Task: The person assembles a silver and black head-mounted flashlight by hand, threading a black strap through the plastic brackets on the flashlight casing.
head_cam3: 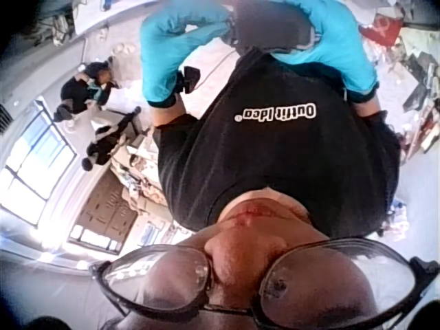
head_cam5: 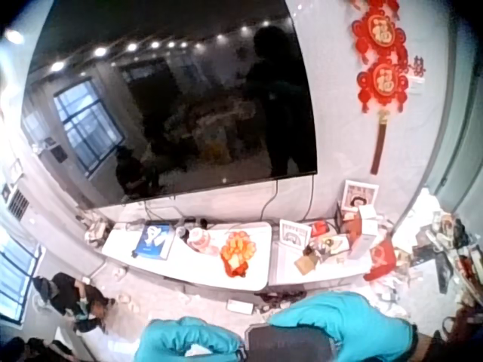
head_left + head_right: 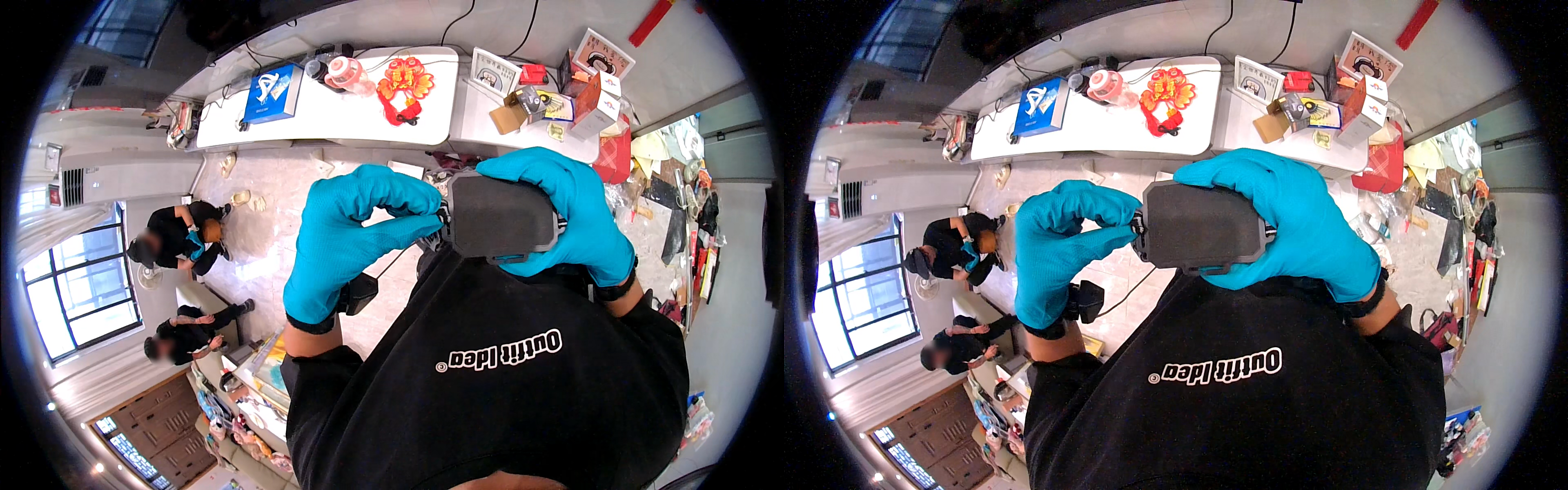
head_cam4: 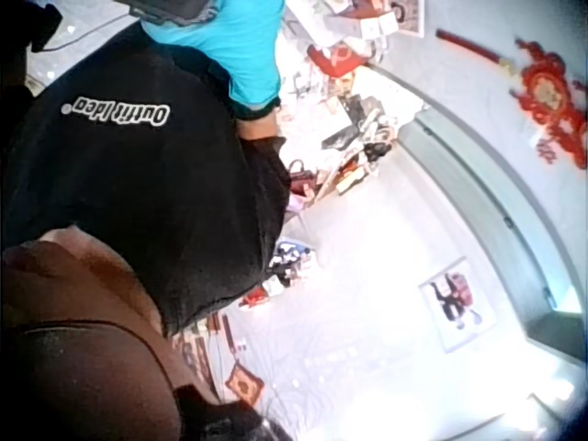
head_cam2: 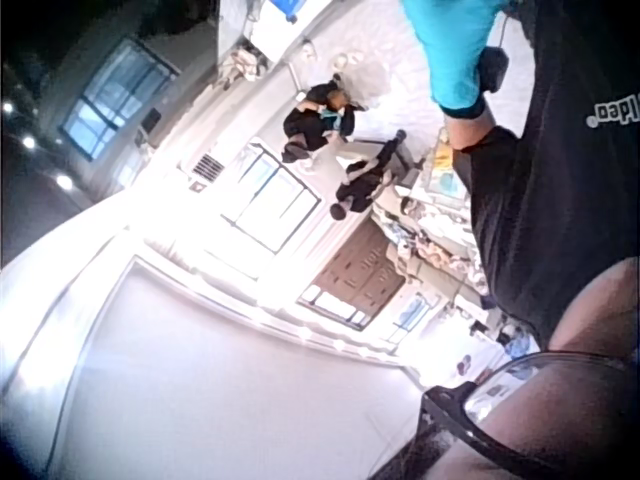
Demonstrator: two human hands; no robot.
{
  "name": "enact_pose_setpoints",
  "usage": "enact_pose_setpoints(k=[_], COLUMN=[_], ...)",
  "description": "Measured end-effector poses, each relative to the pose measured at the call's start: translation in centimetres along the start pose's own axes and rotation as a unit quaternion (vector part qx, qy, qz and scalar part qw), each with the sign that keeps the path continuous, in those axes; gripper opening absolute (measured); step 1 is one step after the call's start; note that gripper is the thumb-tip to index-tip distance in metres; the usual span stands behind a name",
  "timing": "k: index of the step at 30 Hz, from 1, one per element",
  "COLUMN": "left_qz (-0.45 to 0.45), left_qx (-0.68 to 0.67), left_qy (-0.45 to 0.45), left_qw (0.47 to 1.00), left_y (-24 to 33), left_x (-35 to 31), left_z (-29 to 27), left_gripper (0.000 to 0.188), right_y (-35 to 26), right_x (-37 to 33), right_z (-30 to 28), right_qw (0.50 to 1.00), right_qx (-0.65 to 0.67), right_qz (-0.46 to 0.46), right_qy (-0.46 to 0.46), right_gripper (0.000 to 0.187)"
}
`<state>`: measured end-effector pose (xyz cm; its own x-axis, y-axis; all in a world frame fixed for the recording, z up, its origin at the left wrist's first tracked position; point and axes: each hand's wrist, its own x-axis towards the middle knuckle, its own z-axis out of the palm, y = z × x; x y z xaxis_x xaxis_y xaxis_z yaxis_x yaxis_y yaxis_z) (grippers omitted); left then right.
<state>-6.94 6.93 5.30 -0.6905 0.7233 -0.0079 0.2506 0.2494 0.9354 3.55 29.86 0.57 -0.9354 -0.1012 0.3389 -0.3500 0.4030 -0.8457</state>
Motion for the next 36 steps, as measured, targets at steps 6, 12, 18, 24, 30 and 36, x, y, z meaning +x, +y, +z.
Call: enact_pose_setpoints(k=[6, 12, 18, 24, 30, 36], left_qz=[-0.016, 0.016, 0.013, 0.036, -0.012, 0.071], left_qx=[-0.071, -0.073, -0.049, 0.013, 0.022, 0.165], left_qy=[-0.017, -0.019, -0.059, -0.111, -0.152, -0.146], left_qw=[0.997, 0.997, 0.997, 0.993, 0.988, 0.973], left_y=[0.3, 0.0, -0.7, -0.4, -1.0, -0.8], left_x=[0.1, 0.2, 0.6, 2.5, 3.1, 3.5], left_z=[0.4, 0.4, -0.5, -0.5, -0.3, -0.2], left_gripper=[0.019, 0.02, 0.023, 0.039, 0.036, 0.039], right_y=[0.6, 0.7, 0.5, 0.2, 0.2, 0.8], right_x=[-0.3, -0.3, -0.2, -0.1, -0.2, -0.6], right_z=[0.1, 0.0, -0.2, -0.3, 0.5, 0.9], right_qw=[0.998, 0.998, 0.999, 0.999, 0.994, 0.989], right_qx=[0.065, 0.067, 0.05, -0.047, -0.098, -0.137], right_qz=[0.015, 0.017, 0.018, 0.006, -0.001, -0.021], right_qy=[0.001, 0.004, -0.007, -0.011, 0.037, 0.049], right_gripper=[0.074, 0.075, 0.074, 0.073, 0.071, 0.073])
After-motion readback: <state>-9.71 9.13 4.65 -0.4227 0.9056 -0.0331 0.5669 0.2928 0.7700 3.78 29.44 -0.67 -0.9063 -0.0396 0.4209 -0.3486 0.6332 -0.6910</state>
